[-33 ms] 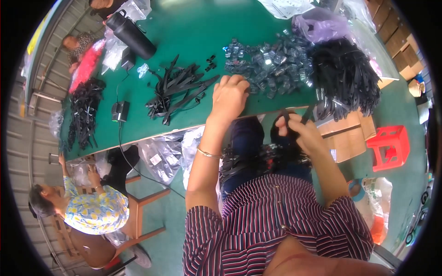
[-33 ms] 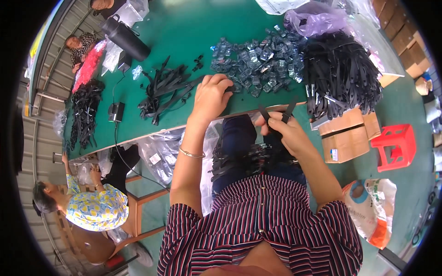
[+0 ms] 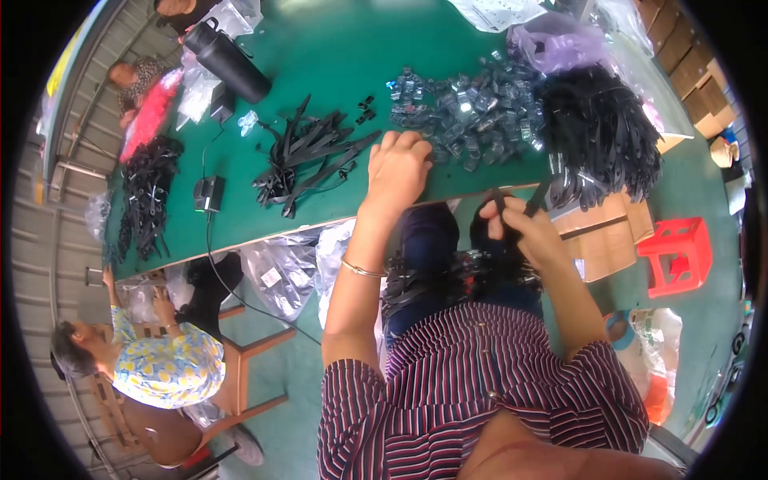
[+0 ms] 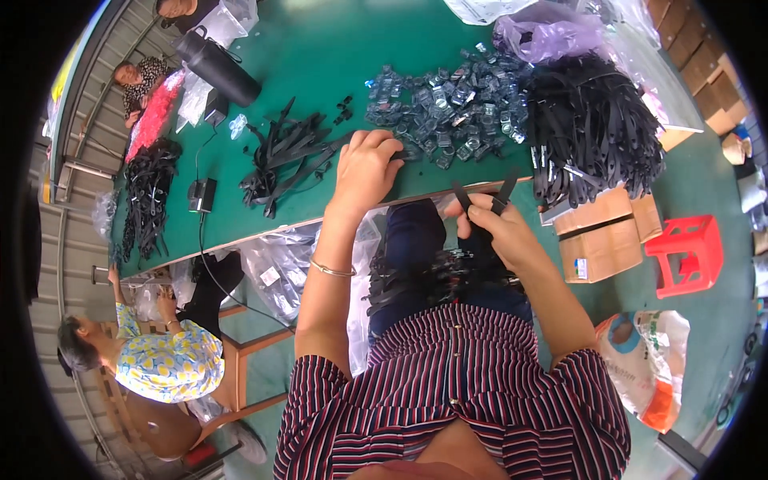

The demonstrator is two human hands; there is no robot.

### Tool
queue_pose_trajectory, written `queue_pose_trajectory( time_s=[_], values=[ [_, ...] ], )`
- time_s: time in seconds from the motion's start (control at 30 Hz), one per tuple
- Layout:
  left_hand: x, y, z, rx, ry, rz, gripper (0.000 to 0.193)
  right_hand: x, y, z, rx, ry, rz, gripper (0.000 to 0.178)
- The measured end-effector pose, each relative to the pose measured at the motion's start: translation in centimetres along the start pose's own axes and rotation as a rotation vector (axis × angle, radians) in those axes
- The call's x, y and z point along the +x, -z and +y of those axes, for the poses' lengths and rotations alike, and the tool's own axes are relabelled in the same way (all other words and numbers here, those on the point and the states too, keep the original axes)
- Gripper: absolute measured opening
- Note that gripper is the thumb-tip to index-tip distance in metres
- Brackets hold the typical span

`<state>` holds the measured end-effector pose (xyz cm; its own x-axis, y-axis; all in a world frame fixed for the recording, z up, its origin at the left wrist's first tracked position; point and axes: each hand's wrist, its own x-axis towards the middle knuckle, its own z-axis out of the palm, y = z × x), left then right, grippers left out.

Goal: The person assembles small black plastic components by hand at a factory workbench.

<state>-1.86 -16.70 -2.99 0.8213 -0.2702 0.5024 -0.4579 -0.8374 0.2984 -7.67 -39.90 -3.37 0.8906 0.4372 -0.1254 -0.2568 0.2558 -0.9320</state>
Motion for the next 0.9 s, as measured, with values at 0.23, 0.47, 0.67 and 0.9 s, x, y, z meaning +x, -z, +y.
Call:
queue_pose_trajectory(
  time_s=[0.23,0.47,0.67,0.9],
  values=[
    [-3.8,-1.0,3.7,-1.14,0.509,0.047,0.018,-0.7,-0.5,-0.2,-0.125,0.022,-0.008,0.018],
    [-7.4,-0.7,9.0,-1.869,0.719,0.02,0.023,-1.0,-1.3,-0.1,-0.1,-0.05,-0.079,0.015],
    [-8.3,-0.8,9.8,-1.982,0.754,-0.048,0.026,-1.6,-1.7,-0.1,-0.072,-0.179,-0.101,0.016],
    [-8.5,-0.8,10.2,-2.131,0.808,-0.061,0.027,-1.7,-1.9,-0.7,-0.157,-0.193,-0.113,0.015]
  ],
)
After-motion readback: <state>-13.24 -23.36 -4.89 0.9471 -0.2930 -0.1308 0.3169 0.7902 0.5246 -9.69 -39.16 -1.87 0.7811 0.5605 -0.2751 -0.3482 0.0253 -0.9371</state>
